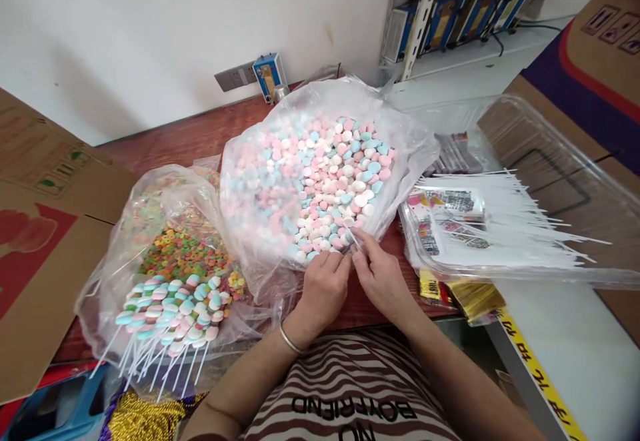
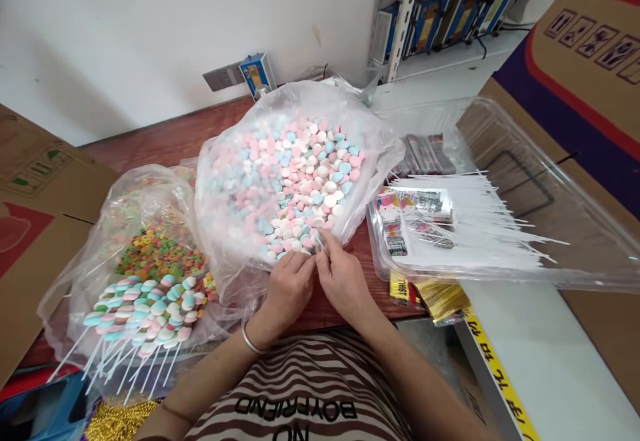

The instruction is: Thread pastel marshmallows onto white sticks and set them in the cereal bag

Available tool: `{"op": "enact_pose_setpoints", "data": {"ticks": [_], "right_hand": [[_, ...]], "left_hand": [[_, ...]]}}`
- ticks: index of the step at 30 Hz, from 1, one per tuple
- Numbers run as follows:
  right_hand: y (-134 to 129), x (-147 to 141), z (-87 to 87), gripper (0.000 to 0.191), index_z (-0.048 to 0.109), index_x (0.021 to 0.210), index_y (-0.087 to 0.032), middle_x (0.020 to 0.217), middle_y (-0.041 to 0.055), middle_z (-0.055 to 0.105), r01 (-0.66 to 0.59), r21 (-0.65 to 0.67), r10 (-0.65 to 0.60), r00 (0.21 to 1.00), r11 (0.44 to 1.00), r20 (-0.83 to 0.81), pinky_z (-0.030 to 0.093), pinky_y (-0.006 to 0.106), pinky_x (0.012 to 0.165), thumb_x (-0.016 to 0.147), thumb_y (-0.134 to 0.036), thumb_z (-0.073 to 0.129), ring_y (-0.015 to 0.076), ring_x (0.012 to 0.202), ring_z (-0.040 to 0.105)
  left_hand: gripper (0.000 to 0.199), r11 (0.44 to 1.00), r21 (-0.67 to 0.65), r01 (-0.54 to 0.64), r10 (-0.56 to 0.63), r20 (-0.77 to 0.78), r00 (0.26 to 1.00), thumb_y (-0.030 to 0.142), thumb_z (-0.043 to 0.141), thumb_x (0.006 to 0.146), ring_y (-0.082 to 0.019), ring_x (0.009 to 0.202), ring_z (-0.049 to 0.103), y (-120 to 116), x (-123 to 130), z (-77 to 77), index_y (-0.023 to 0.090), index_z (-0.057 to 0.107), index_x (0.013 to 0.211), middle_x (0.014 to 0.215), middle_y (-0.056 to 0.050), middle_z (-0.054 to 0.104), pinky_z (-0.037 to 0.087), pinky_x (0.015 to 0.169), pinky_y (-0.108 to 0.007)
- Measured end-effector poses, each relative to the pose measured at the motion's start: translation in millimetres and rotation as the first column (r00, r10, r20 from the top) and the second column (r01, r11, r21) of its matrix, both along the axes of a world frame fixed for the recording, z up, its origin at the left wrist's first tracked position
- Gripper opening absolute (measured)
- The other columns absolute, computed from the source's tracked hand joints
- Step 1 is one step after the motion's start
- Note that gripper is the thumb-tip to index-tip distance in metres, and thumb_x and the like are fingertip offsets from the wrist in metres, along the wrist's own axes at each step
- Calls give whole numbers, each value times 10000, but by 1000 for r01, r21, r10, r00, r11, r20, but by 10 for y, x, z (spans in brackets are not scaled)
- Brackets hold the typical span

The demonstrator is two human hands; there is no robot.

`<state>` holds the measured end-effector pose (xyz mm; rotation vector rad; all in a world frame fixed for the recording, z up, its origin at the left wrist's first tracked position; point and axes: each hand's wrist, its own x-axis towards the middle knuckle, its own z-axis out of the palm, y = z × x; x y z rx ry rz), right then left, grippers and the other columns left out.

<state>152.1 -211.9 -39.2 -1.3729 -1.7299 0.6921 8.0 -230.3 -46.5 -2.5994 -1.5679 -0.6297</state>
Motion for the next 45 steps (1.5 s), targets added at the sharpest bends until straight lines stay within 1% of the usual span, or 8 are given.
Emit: {"op": "enact_pose_setpoints", "data": {"ticks": [10, 17, 21, 26, 32, 36, 41, 45], "right_hand": [[197, -19, -226, 327, 622, 909, -200, 761, 51, 681, 90, 13, -91, 995, 996, 40, 470, 287, 658, 1032, -316, 342, 200, 693, 629], [763, -419, -32, 312, 660, 1073, -180, 1018, 104, 732, -63, 97, 57, 996, 993, 62, 507, 317, 847, 1010, -230, 359, 222, 932, 666], [687, -396, 28, 356, 647, 1242, -196, 1117, 106, 737, -83, 130, 73, 994, 988, 83, 524, 330, 870, 1012, -238, 378, 235, 1016, 680], [365, -172, 43, 579, 428, 1489, -116, 1006, 138, 740, 255, 50, -258, 964, 966, 61, 558, 400, 746, 982, -393, 460, 301, 867, 713], [436, -49, -168, 880, 233, 1570, -20, 1013, 217, 752, 333, -184, -320, 943, 925, 96, 538, 459, 751, 947, -601, 449, 401, 899, 720], [649, -204, -276, 629, 394, 1414, -52, 1077, 235, 719, 333, -216, -335, 942, 918, 28, 531, 441, 782, 939, -464, 409, 368, 964, 690], [1012, -587, -20, 177, 555, 955, -203, 760, 99, 668, 170, -154, -166, 985, 973, 37, 488, 367, 689, 911, -307, 420, 282, 729, 628], [834, -524, 142, 192, 558, 937, -199, 725, 87, 642, 123, -138, -116, 991, 983, 61, 463, 359, 659, 926, -305, 398, 281, 709, 616]], "left_hand": [[490, 988, -87, -125, 110, -159, 981, 269, 622, 935, -344, 1237, 562, 513, -126, 222, 223, 524, 1413, 1488, -166, 537, 478, 946, -461], [293, 951, -256, -175, 139, -154, 978, 262, 461, 1027, -240, 1089, 658, 1083, -462, 327, 199, 661, 1232, 1285, -103, 682, 493, 892, -343], [281, 965, -207, -162, 151, -69, 986, 271, 448, 1041, -234, 1067, 658, 979, -540, 375, 200, 712, 1105, 1169, -90, 725, 492, 902, -348], [255, 995, -100, -16, 17, 11, 1000, 288, 460, 1042, -247, 1099, 635, 573, -417, 524, 203, 696, 1090, 1203, -90, 716, 468, 956, -399], [296, 914, -401, 55, -93, -77, 993, 290, 377, 1065, -185, 791, 635, 275, -222, 473, 198, 614, 913, 901, -44, 683, 448, 687, -308], [88, 907, -419, -30, 0, -71, 997, 276, 542, 1002, -205, 865, 644, 296, -273, 393, 205, 586, 1030, 1008, -43, 683, 428, 679, -301], [185, 937, -305, -173, 174, -23, 984, 182, 419, 1026, -179, 793, 603, 396, -430, 461, 197, 560, 908, 888, -36, 646, 393, 665, -285], [198, 943, -331, -42, 32, -36, 999, 165, 424, 1018, -171, 764, 581, 312, -455, 503, 196, 564, 881, 843, -23, 632, 406, 674, -282]]}}
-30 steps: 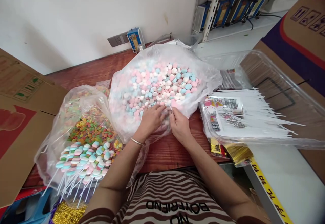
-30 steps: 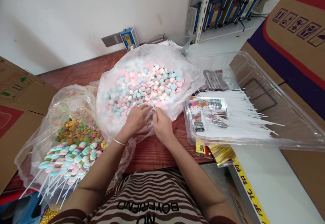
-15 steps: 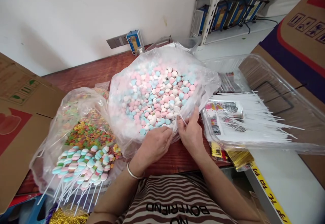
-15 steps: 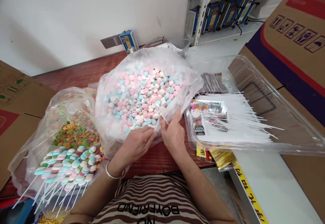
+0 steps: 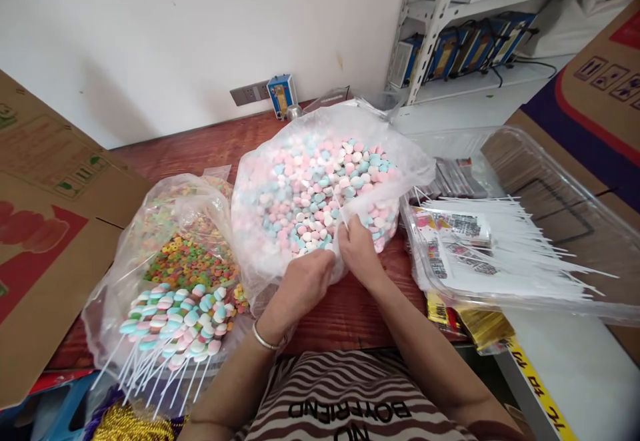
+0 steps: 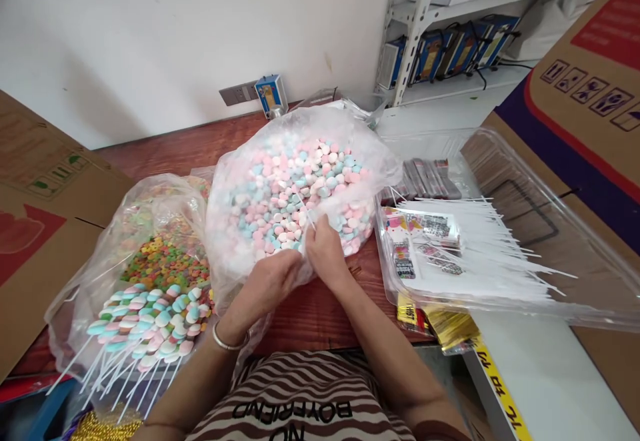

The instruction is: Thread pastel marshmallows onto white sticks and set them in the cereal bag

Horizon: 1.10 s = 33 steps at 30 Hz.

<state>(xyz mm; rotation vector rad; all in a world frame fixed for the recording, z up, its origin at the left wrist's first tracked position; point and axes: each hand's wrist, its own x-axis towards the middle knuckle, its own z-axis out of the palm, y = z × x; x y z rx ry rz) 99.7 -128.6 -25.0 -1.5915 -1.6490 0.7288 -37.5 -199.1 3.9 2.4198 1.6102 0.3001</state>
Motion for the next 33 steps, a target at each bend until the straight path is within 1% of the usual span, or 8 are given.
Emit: {"op": "enact_pose_setpoints", "data": {"ticks": [7, 11, 15, 18, 20, 23, 25, 33], "right_hand": [[-907, 489, 47, 594, 478, 1421, -160, 1013, 121, 712, 59, 84, -58, 998, 995, -23, 536, 385, 725, 961, -534, 518, 288, 844, 689], [-832, 333, 90, 465, 534, 1404, -217, 1256, 106, 682, -228, 84, 242, 932, 970, -269, 514, 383, 984, 1033, -477, 433, 247, 1130, 651], [-629, 233, 47, 448, 620, 1318, -182, 962, 61, 722, -342, -41, 303, 879, 939, -368, 552, 367, 850, 1043, -448, 387, 223, 881, 679], [-669, 280, -15, 430, 674, 1264, -195, 926, 63, 731, -409, -40, 380, 876, 912, -297, 554, 374, 878, 1049, -425, 382, 234, 926, 695], [-759, 317, -64, 399, 687, 1265, -218, 1085, 88, 741, -442, -3, 431, 877, 897, -213, 523, 407, 992, 1045, -397, 407, 252, 1103, 677], [-887, 333, -145, 391, 673, 1315, -237, 1232, 105, 714, -481, -4, 476, 870, 877, -126, 499, 449, 1056, 1045, -347, 413, 258, 1194, 651], [-938, 324, -191, 391, 663, 1337, -247, 1256, 103, 707, -492, -12, 489, 868, 871, -93, 511, 454, 1047, 1045, -325, 415, 252, 1178, 661], [-977, 296, -204, 394, 648, 1368, -245, 1258, 92, 715, -495, 12, 494, 866, 869, -81, 544, 410, 1019, 1050, -316, 426, 234, 1161, 678]], "left_hand": [[173, 988, 12, 153, -151, -109, 982, 211, 510, 987, -267, 985, 601, -192, 266, -396, 165, 608, 1123, 1077, -115, 641, 508, 851, -416], [258, 988, 48, 148, -148, -7, 989, 203, 498, 988, -302, 1106, 606, -194, 329, -567, 148, 605, 1216, 1167, -163, 647, 524, 933, -484], [292, 995, -11, 99, -89, 348, 933, 205, 535, 975, -275, 1197, 611, -290, 176, -419, 168, 621, 1252, 1266, -160, 651, 532, 1023, -467], [320, 989, -73, -127, 144, 638, 757, 185, 486, 1000, -218, 1173, 646, -381, 17, -267, 208, 645, 1278, 1251, -113, 690, 523, 1056, -429], [311, 955, -177, -239, 281, 801, 529, 257, 553, 994, -207, 1130, 675, -412, -50, -218, 218, 670, 1279, 1228, -94, 719, 533, 1040, -406], [345, 898, -374, -232, 413, 897, 156, 356, 697, 919, -190, 1031, 709, -410, -75, -218, 225, 723, 1238, 1144, -71, 763, 560, 969, -351], [323, 875, -437, -208, 449, 893, 12, 366, 763, 866, -170, 950, 715, -396, -61, -235, 222, 768, 1154, 1040, -59, 785, 568, 903, -305], [528, 890, -429, -153, 418, 903, -100, 313, 845, 781, -134, 872, 704, -367, -37, -229, 247, 702, 1285, 933, -30, 771, 560, 858, -263]]}}
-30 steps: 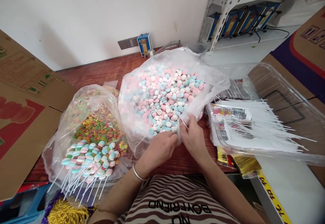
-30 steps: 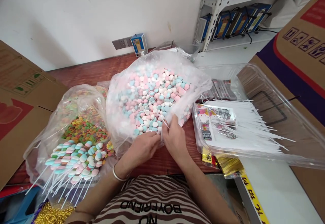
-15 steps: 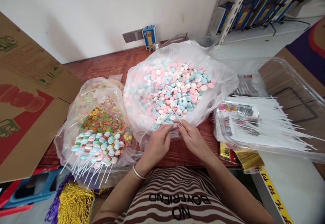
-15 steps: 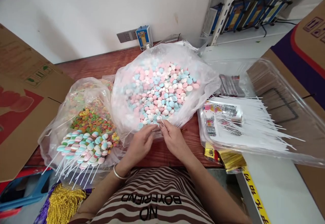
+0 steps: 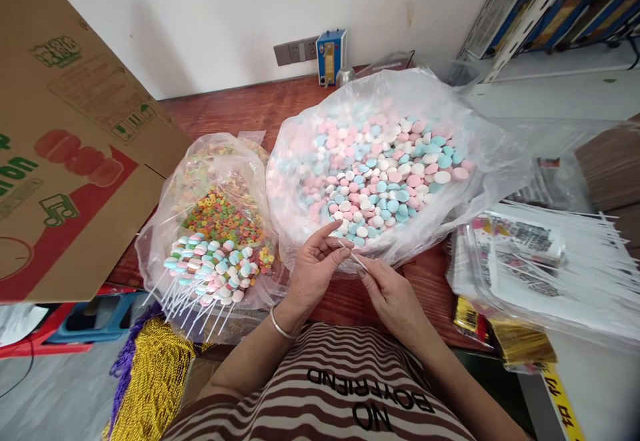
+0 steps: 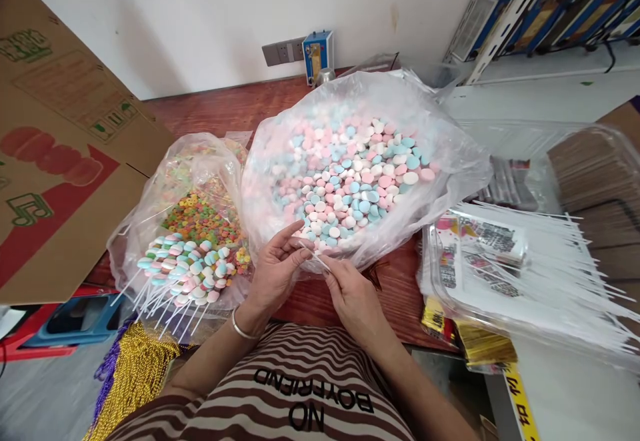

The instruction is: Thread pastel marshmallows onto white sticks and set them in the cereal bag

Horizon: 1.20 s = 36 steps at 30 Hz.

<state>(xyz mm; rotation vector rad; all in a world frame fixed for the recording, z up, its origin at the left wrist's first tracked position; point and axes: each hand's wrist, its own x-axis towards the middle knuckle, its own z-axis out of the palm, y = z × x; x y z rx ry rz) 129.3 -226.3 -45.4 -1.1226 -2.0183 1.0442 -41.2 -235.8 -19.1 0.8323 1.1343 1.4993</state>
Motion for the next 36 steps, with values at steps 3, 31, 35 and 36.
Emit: {"op": "enact_pose_setpoints", "data": {"ticks": [3, 31, 35, 36], "right_hand": [[9, 8, 14, 389, 649, 1361, -230, 1263, 98, 718, 0, 4, 0, 1000, 1000, -15, 551, 404, 1006, 1051, -321, 433, 236, 1162, 683], [130, 85, 338, 259, 641, 1102, -227, 640, -38, 515, 103, -587, -533, 565, 803, -630, 543, 329, 659, 969, -442, 583, 158, 616, 573], [176, 256, 267, 257, 638, 1121, -235, 590, -69, 405, 304, -527, -600, 538, 793, -592, 365, 245, 473, 1000, -447, 555, 118, 498, 403], [159, 292, 236, 269, 636, 1144, -237, 586, -71, 406, 311, -517, -592, 566, 797, -573, 327, 239, 453, 1012, -451, 541, 115, 488, 386]], "left_hand": [[559, 1000, 6, 19, -19, 7, 1000, 298, 830, 804, -128, 891, 703, 20, -7, 15, 257, 665, 1337, 939, -25, 766, 553, 875, -260], [251, 480, 450, 753, 222, -893, 392, 126, 617, 941, -209, 1093, 738, -28, 103, 225, 219, 720, 1149, 1115, -64, 783, 644, 950, -361], [386, 808, 394, 438, 268, -908, 323, 93, 515, 979, -195, 1126, 696, 213, 58, 46, 219, 638, 1323, 1192, -100, 735, 610, 954, -347], [370, 883, 327, 337, 241, -931, 273, 94, 495, 985, -198, 1107, 688, 298, 24, 15, 213, 649, 1300, 1168, -106, 730, 597, 951, -351]]}}
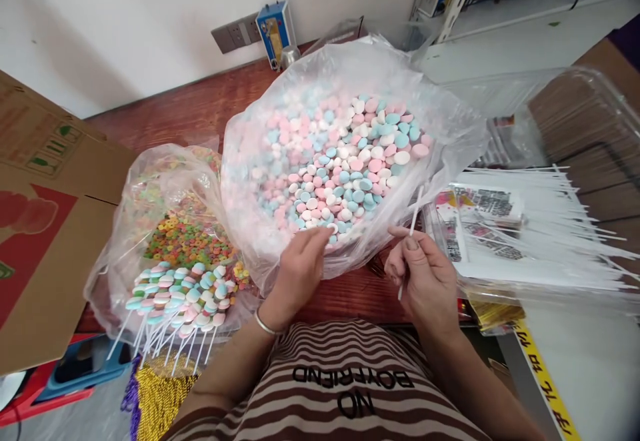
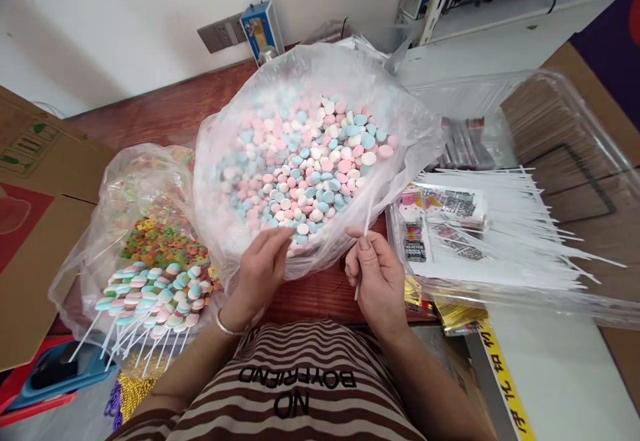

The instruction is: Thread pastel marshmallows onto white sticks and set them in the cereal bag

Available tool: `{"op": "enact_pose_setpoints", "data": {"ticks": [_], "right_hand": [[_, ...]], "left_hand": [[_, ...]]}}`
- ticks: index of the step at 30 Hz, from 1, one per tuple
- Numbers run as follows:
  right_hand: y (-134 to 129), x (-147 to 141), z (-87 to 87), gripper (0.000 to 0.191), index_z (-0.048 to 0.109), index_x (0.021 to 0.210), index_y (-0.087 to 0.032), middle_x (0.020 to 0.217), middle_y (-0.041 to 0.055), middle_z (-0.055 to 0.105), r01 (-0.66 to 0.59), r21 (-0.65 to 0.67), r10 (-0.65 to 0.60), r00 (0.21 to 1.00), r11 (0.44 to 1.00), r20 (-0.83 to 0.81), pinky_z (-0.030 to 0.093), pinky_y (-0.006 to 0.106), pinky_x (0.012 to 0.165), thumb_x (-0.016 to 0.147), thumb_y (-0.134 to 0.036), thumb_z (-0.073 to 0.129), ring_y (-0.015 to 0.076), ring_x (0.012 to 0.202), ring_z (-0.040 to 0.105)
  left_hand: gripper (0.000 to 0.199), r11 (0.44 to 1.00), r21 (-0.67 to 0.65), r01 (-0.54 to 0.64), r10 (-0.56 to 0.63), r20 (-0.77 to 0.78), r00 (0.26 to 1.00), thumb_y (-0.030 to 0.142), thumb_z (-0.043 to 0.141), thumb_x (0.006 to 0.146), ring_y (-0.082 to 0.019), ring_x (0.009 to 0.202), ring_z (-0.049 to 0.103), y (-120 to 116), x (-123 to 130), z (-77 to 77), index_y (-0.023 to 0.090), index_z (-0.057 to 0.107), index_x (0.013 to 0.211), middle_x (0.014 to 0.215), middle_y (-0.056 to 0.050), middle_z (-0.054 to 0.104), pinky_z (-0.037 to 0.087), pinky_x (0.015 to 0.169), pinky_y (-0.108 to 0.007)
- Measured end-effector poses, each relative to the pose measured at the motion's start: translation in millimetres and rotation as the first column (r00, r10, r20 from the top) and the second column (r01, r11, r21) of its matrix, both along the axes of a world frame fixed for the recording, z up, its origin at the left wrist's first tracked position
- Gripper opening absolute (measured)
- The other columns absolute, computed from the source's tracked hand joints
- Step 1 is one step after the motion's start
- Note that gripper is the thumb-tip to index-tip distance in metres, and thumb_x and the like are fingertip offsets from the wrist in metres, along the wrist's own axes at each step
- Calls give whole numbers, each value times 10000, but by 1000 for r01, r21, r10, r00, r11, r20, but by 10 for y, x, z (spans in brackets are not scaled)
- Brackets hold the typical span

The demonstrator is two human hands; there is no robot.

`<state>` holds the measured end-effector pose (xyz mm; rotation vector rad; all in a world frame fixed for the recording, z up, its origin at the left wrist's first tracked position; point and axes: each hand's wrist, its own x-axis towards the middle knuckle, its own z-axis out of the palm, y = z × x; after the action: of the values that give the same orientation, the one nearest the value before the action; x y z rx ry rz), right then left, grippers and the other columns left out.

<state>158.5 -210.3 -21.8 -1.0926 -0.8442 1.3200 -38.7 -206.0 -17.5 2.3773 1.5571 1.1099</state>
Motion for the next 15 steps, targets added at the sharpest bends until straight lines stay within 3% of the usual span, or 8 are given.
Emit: {"op": "enact_pose_setpoints", "data": {"ticks": [2, 6, 10, 15], "right_hand": [[-48, 39, -65, 288, 638, 1161, -235, 584, -70, 427, -86, -13, 87, 995, 996, 47, 310, 237, 443, 1020, -463, 533, 115, 485, 401], [-124, 28, -153, 312, 667, 1125, -217, 584, -67, 463, -208, -9, 208, 973, 978, 102, 341, 236, 458, 1026, -476, 524, 105, 489, 433], [-118, 27, -180, 318, 680, 1112, -208, 579, -69, 468, -232, 7, 229, 965, 973, 125, 341, 228, 464, 1035, -466, 511, 96, 487, 432], [-71, 35, -181, 330, 683, 1077, -195, 570, -71, 465, -244, -1, 242, 961, 970, 137, 335, 219, 454, 1026, -475, 517, 90, 477, 429]], "left_hand": [[315, 981, -135, -140, 128, -93, 987, 104, 494, 980, -224, 1092, 664, 174, -66, -45, 196, 680, 1217, 1130, -113, 717, 570, 959, -388], [276, 960, -253, -121, 58, -242, 969, 95, 583, 910, -262, 1091, 610, 411, -133, -105, 198, 680, 1146, 1103, -102, 696, 518, 968, -417], [255, 957, -272, -97, 2, -330, 944, 66, 583, 875, -273, 1085, 577, 427, -137, -122, 196, 639, 1086, 1084, -93, 681, 483, 952, -410], [175, 960, -228, -165, 118, -204, 972, 60, 509, 906, -215, 952, 599, 344, -133, -52, 211, 568, 970, 965, -60, 647, 485, 833, -323]]}}
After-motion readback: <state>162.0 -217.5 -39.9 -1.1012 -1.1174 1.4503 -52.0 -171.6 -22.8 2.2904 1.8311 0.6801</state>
